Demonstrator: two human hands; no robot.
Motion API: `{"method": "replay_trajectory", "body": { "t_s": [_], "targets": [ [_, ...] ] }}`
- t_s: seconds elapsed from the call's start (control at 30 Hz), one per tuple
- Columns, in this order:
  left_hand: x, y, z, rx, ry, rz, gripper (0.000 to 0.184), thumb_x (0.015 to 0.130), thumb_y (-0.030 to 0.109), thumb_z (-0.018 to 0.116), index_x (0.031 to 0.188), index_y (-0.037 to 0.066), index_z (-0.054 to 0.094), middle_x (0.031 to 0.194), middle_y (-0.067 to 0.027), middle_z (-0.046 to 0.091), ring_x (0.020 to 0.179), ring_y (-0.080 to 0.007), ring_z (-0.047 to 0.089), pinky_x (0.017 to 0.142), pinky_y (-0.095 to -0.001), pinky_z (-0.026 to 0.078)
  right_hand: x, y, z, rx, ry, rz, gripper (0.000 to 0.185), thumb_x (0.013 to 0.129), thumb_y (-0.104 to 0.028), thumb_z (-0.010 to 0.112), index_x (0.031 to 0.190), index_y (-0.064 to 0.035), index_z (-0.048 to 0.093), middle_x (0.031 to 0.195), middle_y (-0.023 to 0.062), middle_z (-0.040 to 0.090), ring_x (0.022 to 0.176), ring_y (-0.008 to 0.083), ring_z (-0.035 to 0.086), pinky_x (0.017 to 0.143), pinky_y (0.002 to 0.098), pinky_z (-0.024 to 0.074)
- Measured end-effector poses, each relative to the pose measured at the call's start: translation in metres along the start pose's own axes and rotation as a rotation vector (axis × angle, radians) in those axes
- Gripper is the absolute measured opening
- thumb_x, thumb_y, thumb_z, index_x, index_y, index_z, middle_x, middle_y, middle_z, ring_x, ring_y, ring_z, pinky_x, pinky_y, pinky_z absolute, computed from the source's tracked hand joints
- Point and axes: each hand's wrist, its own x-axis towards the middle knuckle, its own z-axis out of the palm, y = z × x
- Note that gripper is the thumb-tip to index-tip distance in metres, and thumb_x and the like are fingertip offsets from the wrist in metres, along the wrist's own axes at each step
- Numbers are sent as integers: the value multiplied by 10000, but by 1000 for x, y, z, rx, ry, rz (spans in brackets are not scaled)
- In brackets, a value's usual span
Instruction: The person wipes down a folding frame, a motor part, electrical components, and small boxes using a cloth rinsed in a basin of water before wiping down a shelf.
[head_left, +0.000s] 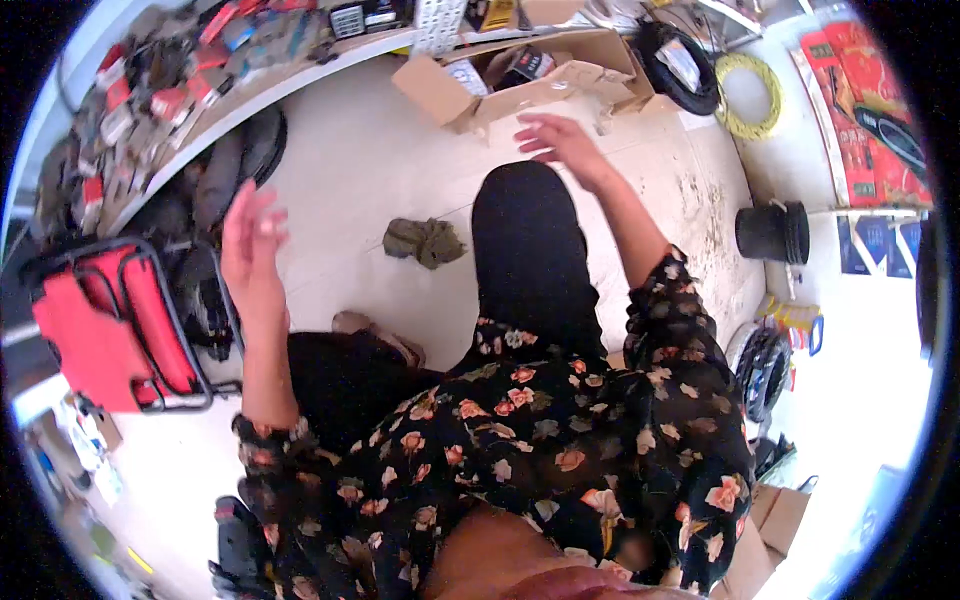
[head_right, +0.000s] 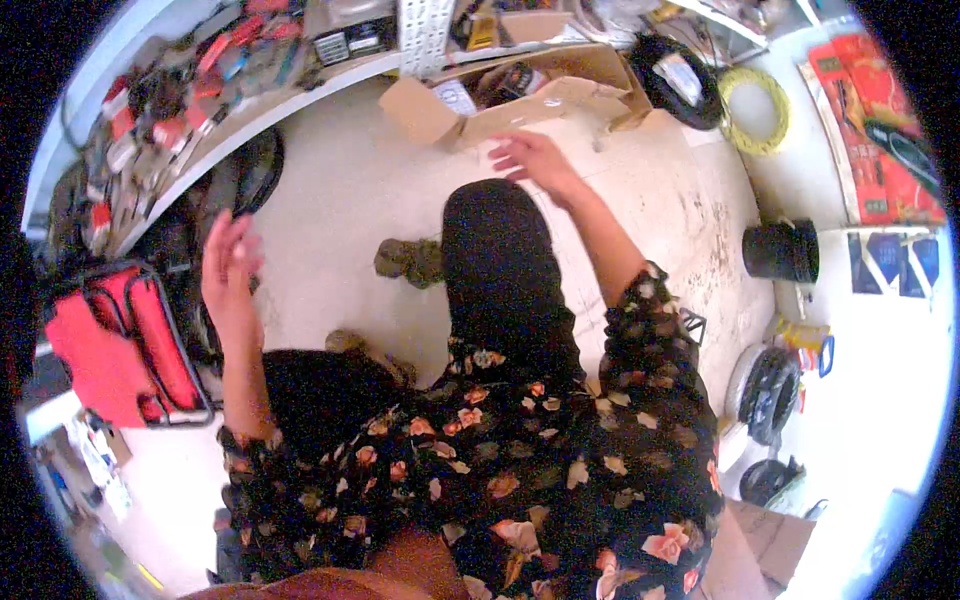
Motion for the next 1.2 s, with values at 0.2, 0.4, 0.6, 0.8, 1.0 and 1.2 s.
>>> {"method": "replay_trajectory", "body": {
  "t_s": [0.2,0.4,0.6,0.8,1.0,1.2],
  "targets": [
    [-18,106,-46,-332,176,784,432,948,225,442,1333,29,442,1303,-173,502,1166,-253,514,960,-332,410,-41,-91,22,-218,63,-334,337,978,-204,451,1269,-62,546,1081,86,648,962,147,617,827,277,488],
    [-58,157,-73,27,-65,1235,387,943,213,462,1285,33,476,1229,-156,526,1106,-234,527,922,-322,422,-62,-116,85,-430,-129,-529,329,956,-171,499,1250,-36,554,1045,83,665,940,135,611,817,264,474],
    [-83,153,-85,142,-54,1270,342,938,201,483,1237,37,511,1156,-139,551,1046,-215,540,884,-312,434,-74,-122,124,-567,-363,-459,332,953,-181,509,1256,-54,559,1046,71,665,947,130,602,819,264,471],
    [-86,141,-95,178,-2,1221,298,932,189,504,1188,42,546,1083,-122,575,987,-197,554,846,-302,445,-46,-138,154,-605,-406,-509,331,960,-205,500,1243,-46,563,1057,81,661,957,151,605,888,295,465],
    [-88,144,-94,157,-4,1238,256,927,178,525,1140,46,580,1009,-105,600,927,-178,567,807,-292,457,-22,-126,179,-703,-557,-492,330,950,-280,528,1180,-54,598,1092,76,645,1034,172,585,933,333,446],
    [-27,137,-84,266,254,1097,217,921,166,546,1091,50,615,936,-88,624,867,-159,581,769,-282,469,50,-123,167,-621,-640,-554,363,964,-272,496,1264,-76,550,1052,37,643,945,121,574,854,283,457]
  ]
}}
